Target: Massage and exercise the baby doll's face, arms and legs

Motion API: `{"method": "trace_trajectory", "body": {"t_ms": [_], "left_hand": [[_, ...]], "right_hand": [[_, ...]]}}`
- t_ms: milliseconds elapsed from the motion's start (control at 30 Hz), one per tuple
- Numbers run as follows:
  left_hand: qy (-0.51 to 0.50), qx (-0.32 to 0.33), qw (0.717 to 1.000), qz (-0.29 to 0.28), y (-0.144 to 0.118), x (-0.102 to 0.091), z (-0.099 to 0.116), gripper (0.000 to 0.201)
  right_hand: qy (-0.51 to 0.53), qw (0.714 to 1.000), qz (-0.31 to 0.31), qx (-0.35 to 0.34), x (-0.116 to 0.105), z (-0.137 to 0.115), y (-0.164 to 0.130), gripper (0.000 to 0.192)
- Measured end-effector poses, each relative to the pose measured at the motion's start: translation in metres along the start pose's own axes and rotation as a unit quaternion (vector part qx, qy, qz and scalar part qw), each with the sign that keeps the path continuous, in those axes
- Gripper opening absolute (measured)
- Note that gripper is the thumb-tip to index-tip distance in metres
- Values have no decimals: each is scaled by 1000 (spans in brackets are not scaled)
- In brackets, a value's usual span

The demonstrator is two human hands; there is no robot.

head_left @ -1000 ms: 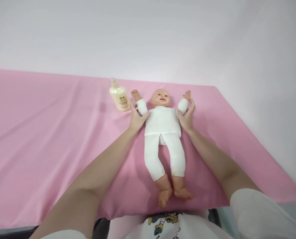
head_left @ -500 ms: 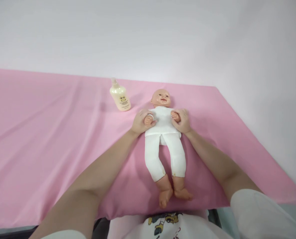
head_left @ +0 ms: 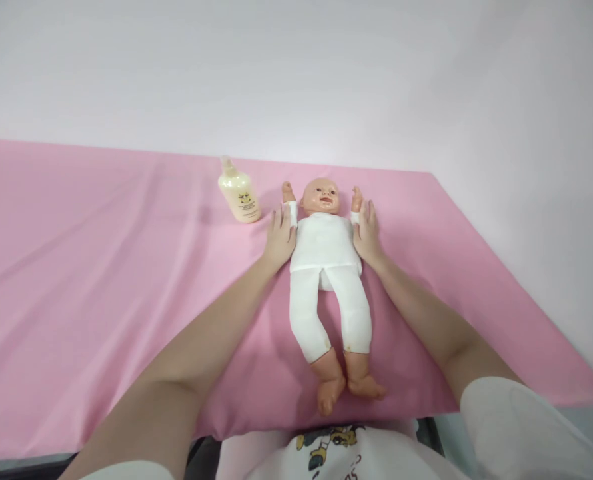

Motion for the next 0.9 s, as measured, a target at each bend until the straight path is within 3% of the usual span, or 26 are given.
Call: {"method": "trace_trajectory", "body": {"t_ms": [133,333,600,767,900], "left_hand": [[12,-28,999,-25,0,1,-8,76],[49,-101,992,-51,-1,0,-12,81],[-1,-61,998,-8,0,1,-16,84],[-40,-71,997,-15,-2,-3,-8,87],[-100,-60,993,24,-3,-15,6,87]], "right_hand": [[17,1000,-19,1,2,5,1,76],[-21,996,-14,85,-3,15,1,68],[24,994,-6,109,-10,21,2,41],[46,993,-4,108,-8,17,0,59],[130,990,27,42,-9,9,0,76]]}}
Point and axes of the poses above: each hand's wrist, its own y-axis towards the middle knuckle, its own x-axis out of the palm, z = x × y, the point moved 6 cm from there along y, towards the middle knuckle, and after that the axes turned 13 degrees about y, right-handed, at the moved point
